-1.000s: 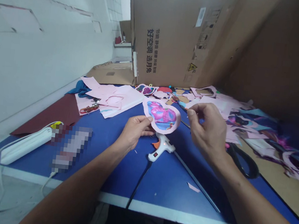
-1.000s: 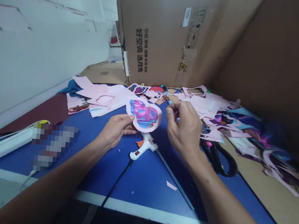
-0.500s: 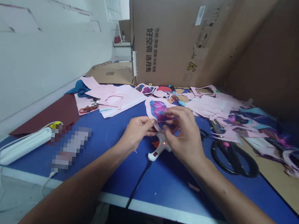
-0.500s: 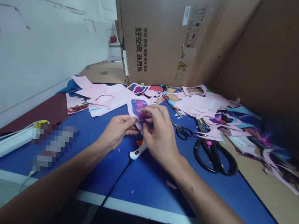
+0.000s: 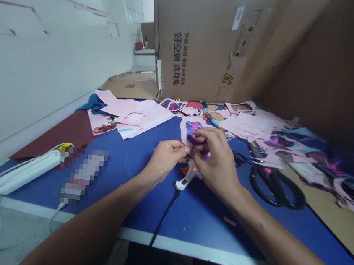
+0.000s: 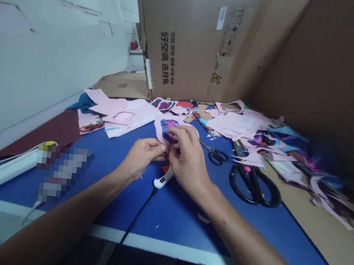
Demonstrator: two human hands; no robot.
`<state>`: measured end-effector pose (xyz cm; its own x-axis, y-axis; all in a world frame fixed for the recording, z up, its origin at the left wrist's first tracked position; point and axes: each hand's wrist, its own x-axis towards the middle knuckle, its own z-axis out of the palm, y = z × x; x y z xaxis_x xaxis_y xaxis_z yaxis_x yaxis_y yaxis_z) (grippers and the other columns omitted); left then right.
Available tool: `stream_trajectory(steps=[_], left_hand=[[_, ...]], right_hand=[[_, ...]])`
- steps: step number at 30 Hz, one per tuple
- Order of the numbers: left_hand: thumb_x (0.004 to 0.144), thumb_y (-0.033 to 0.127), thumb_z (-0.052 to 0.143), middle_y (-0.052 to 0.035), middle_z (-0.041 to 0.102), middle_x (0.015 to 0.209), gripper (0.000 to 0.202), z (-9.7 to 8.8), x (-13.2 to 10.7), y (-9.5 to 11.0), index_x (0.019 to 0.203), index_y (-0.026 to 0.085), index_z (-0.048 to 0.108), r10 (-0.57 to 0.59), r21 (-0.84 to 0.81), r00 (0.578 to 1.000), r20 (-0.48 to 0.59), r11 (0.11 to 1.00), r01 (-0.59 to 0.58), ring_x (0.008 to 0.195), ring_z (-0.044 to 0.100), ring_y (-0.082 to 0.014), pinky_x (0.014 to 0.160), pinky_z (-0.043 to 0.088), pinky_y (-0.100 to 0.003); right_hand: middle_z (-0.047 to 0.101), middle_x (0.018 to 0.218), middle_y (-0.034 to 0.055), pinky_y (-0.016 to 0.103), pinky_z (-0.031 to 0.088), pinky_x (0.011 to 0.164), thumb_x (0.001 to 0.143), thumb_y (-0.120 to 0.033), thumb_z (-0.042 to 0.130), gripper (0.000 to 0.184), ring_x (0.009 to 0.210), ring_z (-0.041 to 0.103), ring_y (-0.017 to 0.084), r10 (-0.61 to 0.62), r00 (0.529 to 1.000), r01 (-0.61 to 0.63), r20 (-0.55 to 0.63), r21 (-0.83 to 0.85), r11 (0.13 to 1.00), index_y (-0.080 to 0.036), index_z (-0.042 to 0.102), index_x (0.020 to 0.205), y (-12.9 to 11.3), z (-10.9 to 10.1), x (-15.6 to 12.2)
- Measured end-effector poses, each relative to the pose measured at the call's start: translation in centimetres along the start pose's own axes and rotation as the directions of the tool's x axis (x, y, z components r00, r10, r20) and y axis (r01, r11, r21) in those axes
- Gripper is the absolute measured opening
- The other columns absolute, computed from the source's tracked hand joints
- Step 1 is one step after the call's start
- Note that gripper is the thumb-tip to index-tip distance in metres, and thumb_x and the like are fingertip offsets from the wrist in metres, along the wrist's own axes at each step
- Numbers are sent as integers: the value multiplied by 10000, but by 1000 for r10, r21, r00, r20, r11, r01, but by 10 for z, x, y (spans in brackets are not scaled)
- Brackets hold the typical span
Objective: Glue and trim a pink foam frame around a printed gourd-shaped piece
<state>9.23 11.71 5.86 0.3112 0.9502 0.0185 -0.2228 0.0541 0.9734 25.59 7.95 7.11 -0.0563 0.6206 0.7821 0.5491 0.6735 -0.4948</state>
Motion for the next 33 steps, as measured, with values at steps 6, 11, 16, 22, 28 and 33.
stream_trajectory(steps=[6, 11, 16, 22, 28, 33], left_hand=[[684, 443, 977, -58, 790, 794, 350, 1, -2, 1, 803, 157, 814, -7, -16, 1000, 3, 1000, 7, 713, 730, -161, 752, 606, -307], [701, 477, 975, -75, 799, 823, 385, -4, 1, 2, 807, 152, 797, -30, -34, 999, -30, 999, 29, 723, 746, -162, 778, 627, -316], [716, 401, 969, -52, 781, 789, 344, -15, 8, 9, 793, 158, 738, -31, -125, 987, -159, 992, 11, 707, 739, -160, 735, 642, -302], [754, 240, 901, -52, 816, 868, 290, -24, 15, 18, 983, 157, 744, -10, -189, 974, -225, 981, -34, 709, 759, -172, 683, 628, -286], [782, 122, 838, -56, 847, 958, 281, -30, 19, 25, 1040, 176, 742, -19, -224, 953, -304, 973, -52, 775, 799, -188, 752, 654, -303], [817, 77, 795, -51, 847, 949, 258, -34, 23, 30, 1050, 175, 743, -22, -258, 945, -327, 964, -67, 785, 802, -175, 790, 659, -296]], right_hand=[[649, 1253, 94, 386, 656, 781, 865, 34, 566, 511, 1007, 693, 240, 19, 1000, -19, -1, -3, 1000, -288, 656, 1250, 0, 1, 0], [654, 1264, 94, 356, 635, 765, 868, 9, 565, 498, 997, 697, 227, 25, 999, -25, -25, 3, 1000, -285, 667, 1257, -2, -2, 3], [719, 1245, 100, 381, 606, 891, 935, -127, 592, 367, 1089, 721, 241, 122, 947, -171, -296, -149, 974, -258, 702, 1261, 27, -48, 20], [831, 959, 117, 386, 519, 783, 953, -244, 604, 310, 865, 748, 273, 437, 850, -526, -294, -521, 672, -181, 807, 1179, 85, -113, 18], [829, 1195, 138, 385, 498, 773, 923, -331, 703, 392, 1034, 767, 338, 757, 622, -290, 198, -840, 458, -260, 797, 1297, 88, -94, 1], [815, 1239, 190, 406, 502, 756, 902, -276, 671, 459, 1112, 771, 398, 775, 585, -236, 237, -865, 443, -248, 771, 1349, 80, -80, 3]])
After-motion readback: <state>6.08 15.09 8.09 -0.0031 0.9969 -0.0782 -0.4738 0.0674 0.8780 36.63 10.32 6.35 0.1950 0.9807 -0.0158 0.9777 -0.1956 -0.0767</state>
